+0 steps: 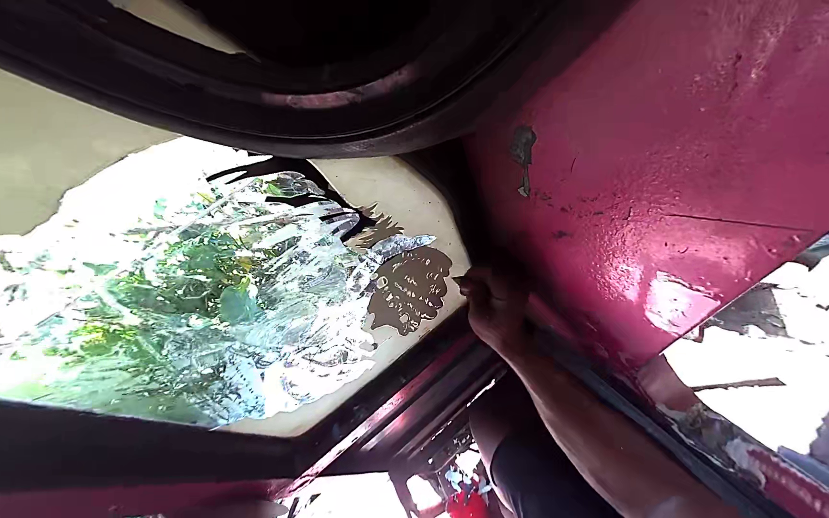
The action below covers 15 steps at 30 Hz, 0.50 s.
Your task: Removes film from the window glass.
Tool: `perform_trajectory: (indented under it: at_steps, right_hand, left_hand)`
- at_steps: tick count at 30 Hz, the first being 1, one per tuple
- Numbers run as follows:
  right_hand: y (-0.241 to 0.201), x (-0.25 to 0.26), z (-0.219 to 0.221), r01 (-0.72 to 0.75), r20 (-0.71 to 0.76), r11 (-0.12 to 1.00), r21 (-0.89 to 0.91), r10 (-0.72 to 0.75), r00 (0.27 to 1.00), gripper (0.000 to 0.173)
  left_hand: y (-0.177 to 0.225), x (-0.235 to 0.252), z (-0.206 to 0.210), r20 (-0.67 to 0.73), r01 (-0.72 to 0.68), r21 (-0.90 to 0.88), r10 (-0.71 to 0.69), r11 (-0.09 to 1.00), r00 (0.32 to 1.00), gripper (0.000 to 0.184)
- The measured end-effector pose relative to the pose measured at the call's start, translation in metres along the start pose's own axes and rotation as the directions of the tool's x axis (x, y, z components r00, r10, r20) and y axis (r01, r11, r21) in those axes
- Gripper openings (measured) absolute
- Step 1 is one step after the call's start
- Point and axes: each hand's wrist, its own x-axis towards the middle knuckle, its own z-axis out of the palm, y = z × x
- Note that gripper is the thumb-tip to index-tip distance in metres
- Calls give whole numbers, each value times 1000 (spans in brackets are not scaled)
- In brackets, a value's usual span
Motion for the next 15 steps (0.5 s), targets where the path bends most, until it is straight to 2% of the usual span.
perform_trajectory:
  at_steps: [1, 4, 8, 12, 15]
  right_hand:
    - [1, -1, -1, -25, 0, 999, 21, 25, 1000, 9]
    - [-3, -1, 0, -98, -27, 995, -10, 98, 995, 10]
    - [-10, 3, 2, -167, -28, 980, -106, 165, 986, 13]
    - [-13, 6, 3, -202, -14, 977, -74, 202, 979, 10]
    - [-17, 8, 2, -243, 16, 965, -98, 246, 969, 9]
  left_hand:
    - [-1, 3, -4, 24, 6, -9, -6, 1000, 1000, 47]
    - [6, 4, 2, -34, 82, -46, -84, 996, 996, 46]
    - [-18, 15, -15, 94, -64, -22, 66, 998, 993, 48]
    - [-27, 19, -21, 79, -78, -37, 81, 996, 994, 51]
    - [-37, 28, -29, 123, -108, -97, 120, 989, 985, 50]
